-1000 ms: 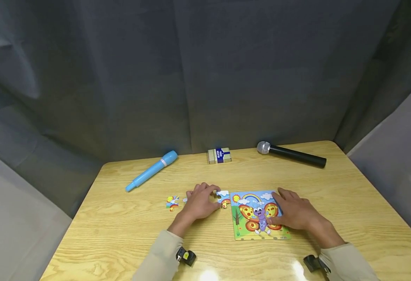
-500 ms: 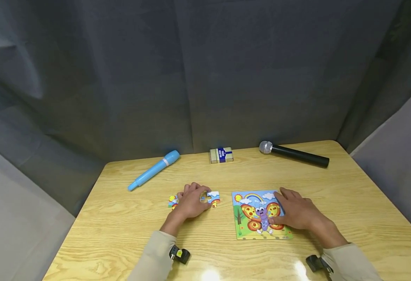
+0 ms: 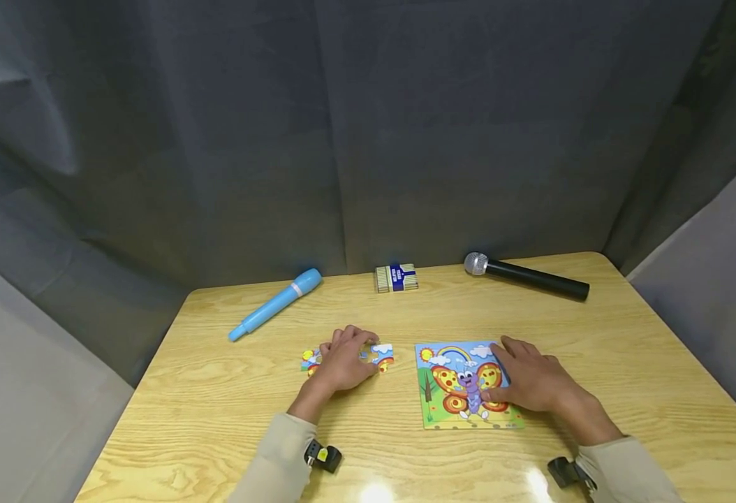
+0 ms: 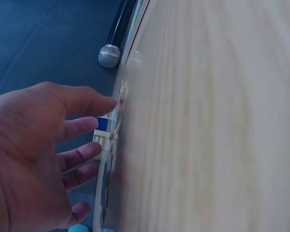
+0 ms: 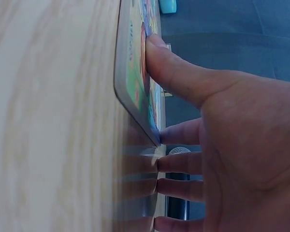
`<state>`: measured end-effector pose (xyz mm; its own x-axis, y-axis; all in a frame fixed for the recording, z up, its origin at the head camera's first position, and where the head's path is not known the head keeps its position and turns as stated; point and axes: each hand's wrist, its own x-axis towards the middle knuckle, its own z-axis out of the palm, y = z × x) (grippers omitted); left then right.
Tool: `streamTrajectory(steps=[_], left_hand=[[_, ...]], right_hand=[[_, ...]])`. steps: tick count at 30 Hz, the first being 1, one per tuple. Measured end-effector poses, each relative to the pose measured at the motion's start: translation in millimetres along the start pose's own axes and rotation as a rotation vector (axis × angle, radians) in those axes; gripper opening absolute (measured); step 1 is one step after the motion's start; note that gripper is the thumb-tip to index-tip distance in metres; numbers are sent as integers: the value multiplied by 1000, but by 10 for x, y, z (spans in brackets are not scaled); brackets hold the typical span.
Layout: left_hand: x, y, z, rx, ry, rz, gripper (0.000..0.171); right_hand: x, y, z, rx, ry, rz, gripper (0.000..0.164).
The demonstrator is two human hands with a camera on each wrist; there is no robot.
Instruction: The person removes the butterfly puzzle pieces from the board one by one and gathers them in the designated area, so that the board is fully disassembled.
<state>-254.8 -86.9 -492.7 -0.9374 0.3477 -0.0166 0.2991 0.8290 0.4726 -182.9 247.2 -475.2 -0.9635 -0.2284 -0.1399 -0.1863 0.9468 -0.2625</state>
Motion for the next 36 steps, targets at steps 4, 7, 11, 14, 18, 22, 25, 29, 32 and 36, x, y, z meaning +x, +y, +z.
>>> streamTrajectory(steps=[4, 7, 11, 14, 18, 22, 25, 29, 32, 36], left_hand=[[-17, 94, 24, -16, 3, 27, 47], [-27, 194, 51, -27, -15, 52, 45], [-47, 342, 109, -29, -39, 88, 43], [-59, 444, 163, 5, -51, 115, 42], [-65, 563, 230, 55, -68, 144, 43], [-97, 645, 288, 58, -77, 136, 47], [-113, 683, 330, 57, -82, 130, 48], [-110, 724, 369, 81, -88, 141, 47], [-107, 738, 388, 101, -91, 143, 47], [-105, 738, 404, 109, -91, 135, 44]], right_hand=[[-4, 2, -5, 4, -1, -3, 102], [-5, 14, -12, 5, -2, -1, 103], [-12, 26, -16, 12, -8, 5, 103], [-20, 29, -20, 22, -12, 1, 101], [-23, 25, -30, 30, -9, -9, 99], [-16, 11, -10, 33, -9, -21, 96], [-8, 9, 7, 25, -19, -28, 94], [-6, 2, -5, 20, -26, -26, 92], [-9, -33, -13, 32, -19, -37, 90], [-29, -106, 9, 60, -4, -71, 89]])
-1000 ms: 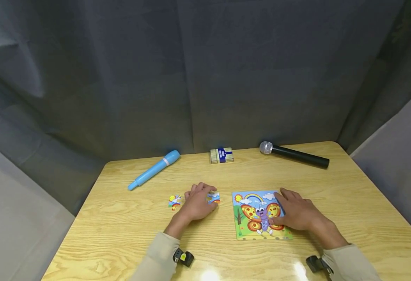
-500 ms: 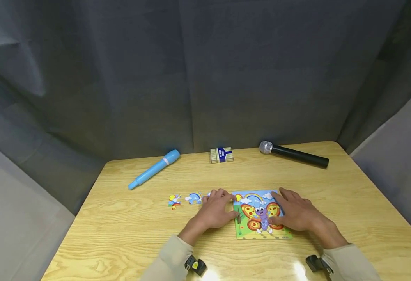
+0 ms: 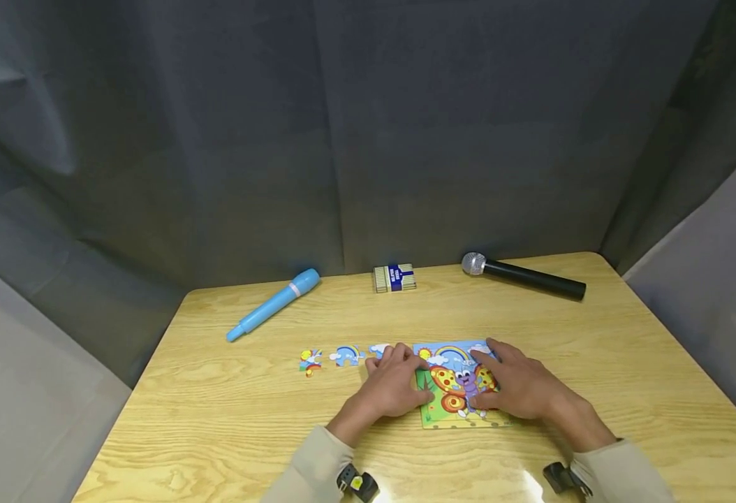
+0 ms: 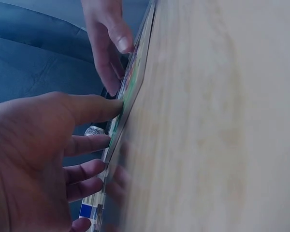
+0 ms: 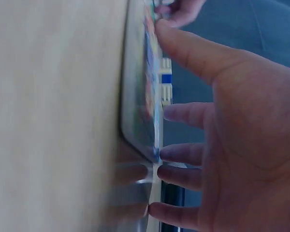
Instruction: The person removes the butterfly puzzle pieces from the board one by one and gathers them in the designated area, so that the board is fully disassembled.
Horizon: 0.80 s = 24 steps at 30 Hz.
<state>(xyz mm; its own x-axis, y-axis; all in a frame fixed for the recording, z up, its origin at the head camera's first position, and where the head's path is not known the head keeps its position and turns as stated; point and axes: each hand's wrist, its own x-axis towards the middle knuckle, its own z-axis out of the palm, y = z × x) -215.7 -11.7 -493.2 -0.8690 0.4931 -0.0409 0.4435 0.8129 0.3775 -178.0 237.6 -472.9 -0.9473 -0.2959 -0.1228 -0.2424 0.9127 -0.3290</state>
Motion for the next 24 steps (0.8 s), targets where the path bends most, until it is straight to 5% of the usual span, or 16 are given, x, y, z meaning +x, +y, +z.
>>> streamTrajectory(steps=[24], left_hand=[[-8, 73, -32, -72, -7, -43, 43]], right_hand=[[-165, -207, 114, -55, 80, -157, 54]])
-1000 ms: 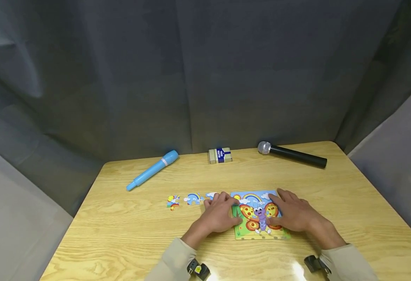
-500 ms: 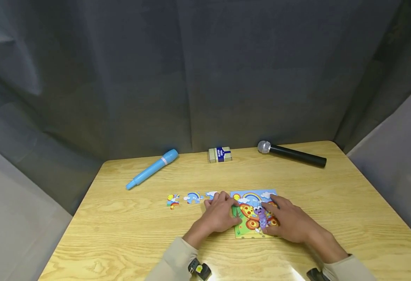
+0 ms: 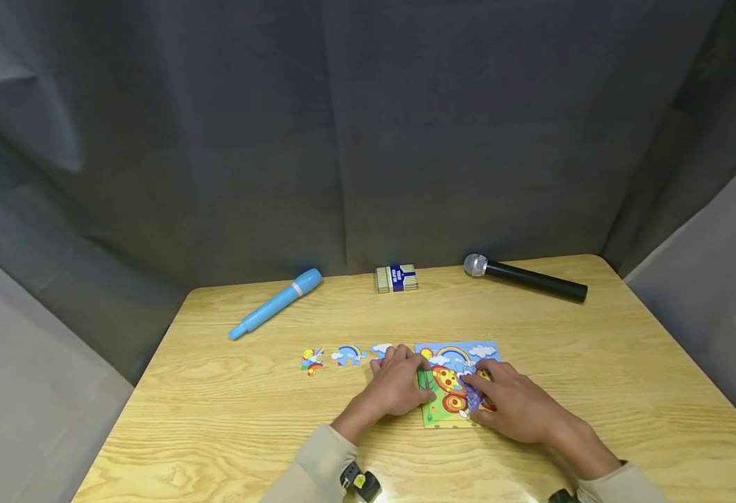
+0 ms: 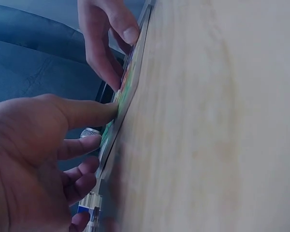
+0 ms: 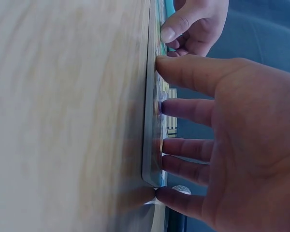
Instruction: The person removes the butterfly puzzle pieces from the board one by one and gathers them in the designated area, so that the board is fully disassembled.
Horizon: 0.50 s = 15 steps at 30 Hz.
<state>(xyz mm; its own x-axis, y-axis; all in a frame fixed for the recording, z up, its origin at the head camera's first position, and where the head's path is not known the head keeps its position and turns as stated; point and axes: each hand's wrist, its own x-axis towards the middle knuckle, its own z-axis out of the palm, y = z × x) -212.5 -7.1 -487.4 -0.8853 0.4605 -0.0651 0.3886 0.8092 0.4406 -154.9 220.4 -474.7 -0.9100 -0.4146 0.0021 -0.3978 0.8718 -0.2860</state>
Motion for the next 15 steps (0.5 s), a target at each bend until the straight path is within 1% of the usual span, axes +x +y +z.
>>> streamTrajectory(steps=[6, 15], left_hand=[[-17, 25, -7, 2, 41, 24, 41], [-10, 44, 30, 14, 86, 48, 42]], right_hand=[[1, -5, -7, -6, 6, 0, 54], [-9, -7, -16, 14, -26, 22, 56]])
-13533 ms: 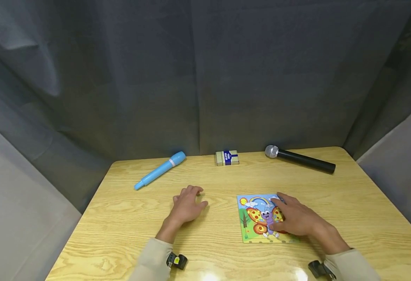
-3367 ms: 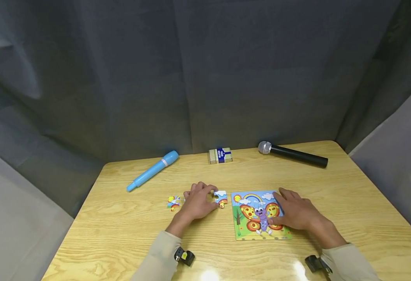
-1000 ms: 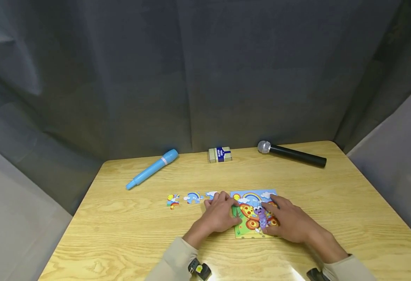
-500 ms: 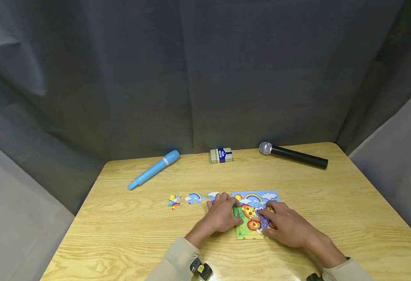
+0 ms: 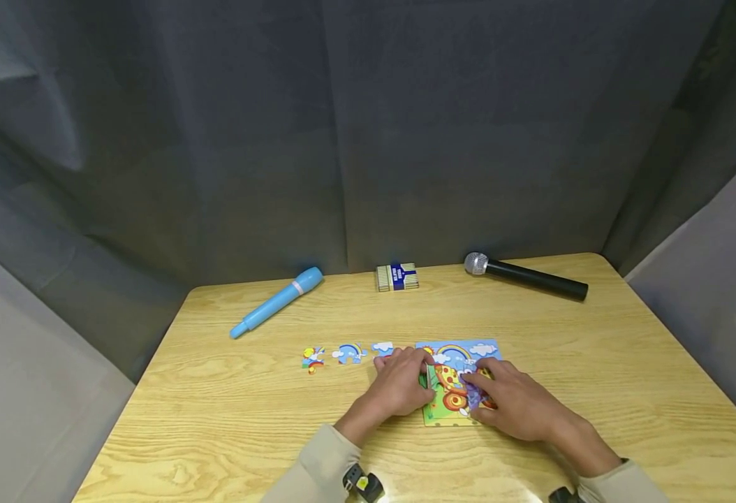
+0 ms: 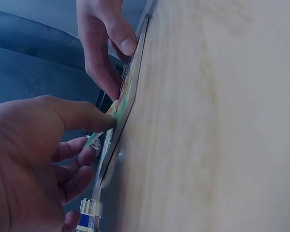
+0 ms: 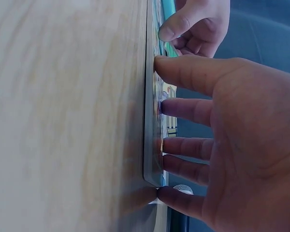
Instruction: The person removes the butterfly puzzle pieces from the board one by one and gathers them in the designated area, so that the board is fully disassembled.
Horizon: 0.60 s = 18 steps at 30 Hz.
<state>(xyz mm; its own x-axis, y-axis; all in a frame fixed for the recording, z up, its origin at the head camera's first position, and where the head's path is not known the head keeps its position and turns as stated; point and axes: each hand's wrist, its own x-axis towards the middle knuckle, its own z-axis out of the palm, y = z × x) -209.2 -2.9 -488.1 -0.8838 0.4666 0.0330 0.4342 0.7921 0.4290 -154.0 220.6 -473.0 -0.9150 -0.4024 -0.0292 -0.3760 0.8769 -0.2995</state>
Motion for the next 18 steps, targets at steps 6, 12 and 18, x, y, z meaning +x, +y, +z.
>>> streamTrajectory(steps=[6, 12, 18], left_hand=[[6, -69, -32, 23, 26, 2, 42], [-10, -211, -104, 25, 35, 11, 41], [-82, -352, -186, -2, 31, -32, 37]], right_hand=[[10, 13, 25, -1, 11, -6, 56], [20, 8, 38, -2, 10, -1, 56], [17, 19, 47, -21, 26, -16, 54]])
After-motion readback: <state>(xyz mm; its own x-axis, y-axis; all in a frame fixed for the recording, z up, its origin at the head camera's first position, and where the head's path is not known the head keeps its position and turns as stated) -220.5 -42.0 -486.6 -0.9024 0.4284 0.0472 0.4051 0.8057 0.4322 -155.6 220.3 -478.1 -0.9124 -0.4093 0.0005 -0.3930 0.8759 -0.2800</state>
